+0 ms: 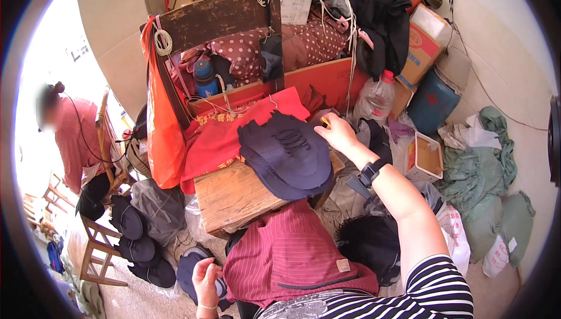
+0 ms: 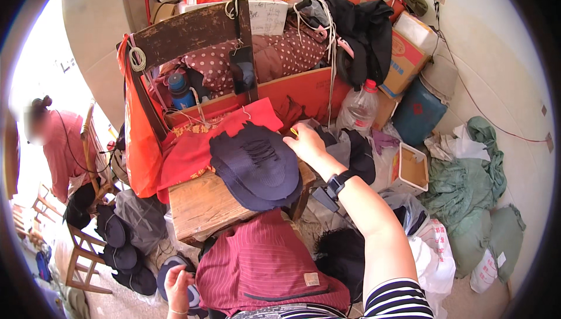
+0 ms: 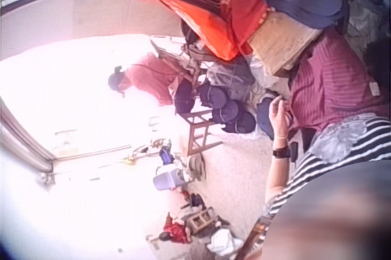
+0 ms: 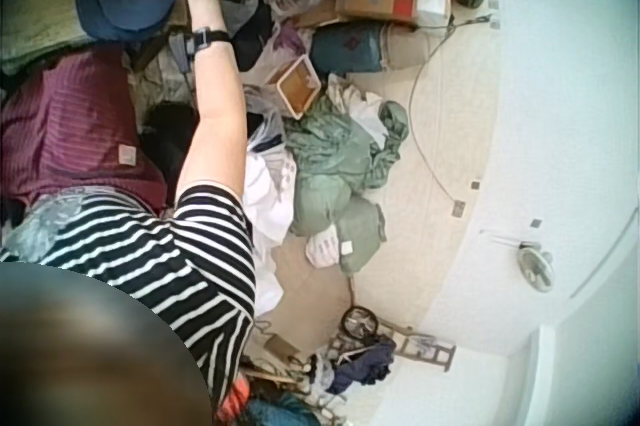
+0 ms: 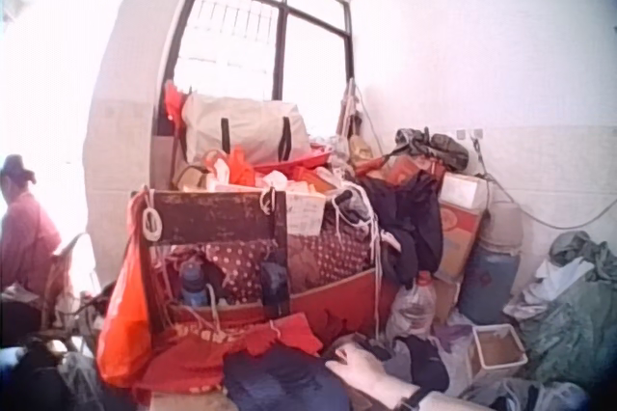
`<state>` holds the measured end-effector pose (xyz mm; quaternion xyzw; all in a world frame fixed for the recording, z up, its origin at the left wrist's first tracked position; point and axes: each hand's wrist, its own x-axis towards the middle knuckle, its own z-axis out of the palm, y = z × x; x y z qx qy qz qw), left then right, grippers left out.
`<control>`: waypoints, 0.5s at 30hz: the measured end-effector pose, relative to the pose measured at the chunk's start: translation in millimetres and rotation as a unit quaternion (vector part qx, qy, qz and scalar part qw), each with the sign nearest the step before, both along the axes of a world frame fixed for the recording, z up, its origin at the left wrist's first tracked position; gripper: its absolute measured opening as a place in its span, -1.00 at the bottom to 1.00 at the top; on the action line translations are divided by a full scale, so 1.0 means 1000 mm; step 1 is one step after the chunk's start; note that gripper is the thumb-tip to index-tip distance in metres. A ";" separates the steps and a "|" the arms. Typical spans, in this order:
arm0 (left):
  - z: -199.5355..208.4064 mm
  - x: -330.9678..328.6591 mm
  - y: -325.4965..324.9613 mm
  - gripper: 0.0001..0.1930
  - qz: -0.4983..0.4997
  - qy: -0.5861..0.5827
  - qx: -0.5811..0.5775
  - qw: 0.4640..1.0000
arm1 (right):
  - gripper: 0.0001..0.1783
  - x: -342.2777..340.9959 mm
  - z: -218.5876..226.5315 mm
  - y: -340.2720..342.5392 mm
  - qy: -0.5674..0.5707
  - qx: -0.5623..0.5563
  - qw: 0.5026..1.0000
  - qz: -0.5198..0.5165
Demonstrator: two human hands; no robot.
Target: The person is hand-stitching or lacing a shoe upper component using a needle-like tool and thread.
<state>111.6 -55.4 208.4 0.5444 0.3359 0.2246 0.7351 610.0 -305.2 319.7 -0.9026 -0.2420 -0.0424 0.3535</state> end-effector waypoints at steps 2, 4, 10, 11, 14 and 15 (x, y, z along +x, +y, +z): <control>-0.038 -0.038 0.019 -0.84 0.066 0.052 0.024 0.996 | -0.57 -0.016 0.020 0.010 -0.014 -0.015 0.998 -0.064; -0.080 -0.091 0.039 -0.84 0.129 0.097 0.027 0.987 | -0.63 -0.024 0.017 0.005 -0.074 0.058 0.995 -0.037; -0.205 -0.223 0.060 -0.76 0.218 0.277 0.211 0.912 | -0.86 -0.133 0.014 0.023 -0.155 0.099 0.962 0.204; -0.211 -0.231 0.059 -0.64 0.206 0.380 0.214 0.876 | -0.85 -0.154 0.011 0.027 -0.146 0.104 0.947 0.265; -0.224 -0.205 0.051 -0.31 0.185 0.337 0.073 0.920 | -0.90 -0.209 0.008 0.022 -0.057 0.042 0.940 0.333; -0.219 -0.174 0.036 -0.42 0.218 0.273 0.029 0.937 | -0.90 -0.223 0.002 0.020 -0.046 0.016 0.940 0.339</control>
